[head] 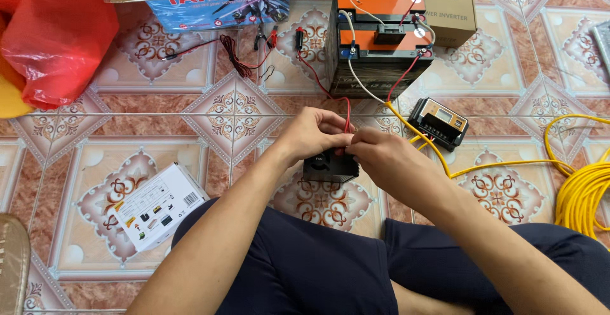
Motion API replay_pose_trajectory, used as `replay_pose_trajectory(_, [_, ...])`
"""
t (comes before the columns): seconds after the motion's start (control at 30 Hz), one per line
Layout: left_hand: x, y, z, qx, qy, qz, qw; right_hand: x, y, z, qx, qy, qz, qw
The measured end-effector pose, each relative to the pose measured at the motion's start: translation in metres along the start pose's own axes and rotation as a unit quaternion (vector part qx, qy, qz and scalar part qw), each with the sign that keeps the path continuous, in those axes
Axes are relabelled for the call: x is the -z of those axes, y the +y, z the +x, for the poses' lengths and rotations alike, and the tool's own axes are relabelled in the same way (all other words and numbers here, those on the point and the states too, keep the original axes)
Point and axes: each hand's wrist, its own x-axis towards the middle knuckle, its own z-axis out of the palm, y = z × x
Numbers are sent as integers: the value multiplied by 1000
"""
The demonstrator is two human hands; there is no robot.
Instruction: The person connects wires to a battery and a power inverter, then presses buttons on a solar charge controller.
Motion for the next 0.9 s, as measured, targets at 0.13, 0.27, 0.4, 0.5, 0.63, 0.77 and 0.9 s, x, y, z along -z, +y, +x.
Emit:
replay_pose_trajectory(0.13, [1, 14, -13, -11, -23, -13, 1000, 6, 4, 1, 2, 27, 47, 999])
replay_pose_trajectory(0.27, [3, 11, -10, -29, -45, -13, 998, 12, 0, 0, -19, 36, 55, 998])
replay_pose_trajectory(0.4, [3, -4, 1, -48, -63, -22, 997, 13, -2, 1, -10, 28, 41, 999])
replay_pose_trajectory(0.5, [1, 2, -2, -50, -56, -27, 997, 16, -3, 0, 9, 19, 32, 999])
replay_pose_trajectory(0.63, [4, 4, -4, -53, -34, -27, 998, 11, 0, 0, 18, 2, 26, 1000])
replay_pose_trajectory(0.77, [4, -5, 4, -53, -32, -15, 998, 3, 4, 1, 14, 2, 12, 1000])
replay_pose_trajectory(0.9, [2, -2, 2, -50, -31, -22, 998, 0, 8, 0, 18, -14, 3, 1000])
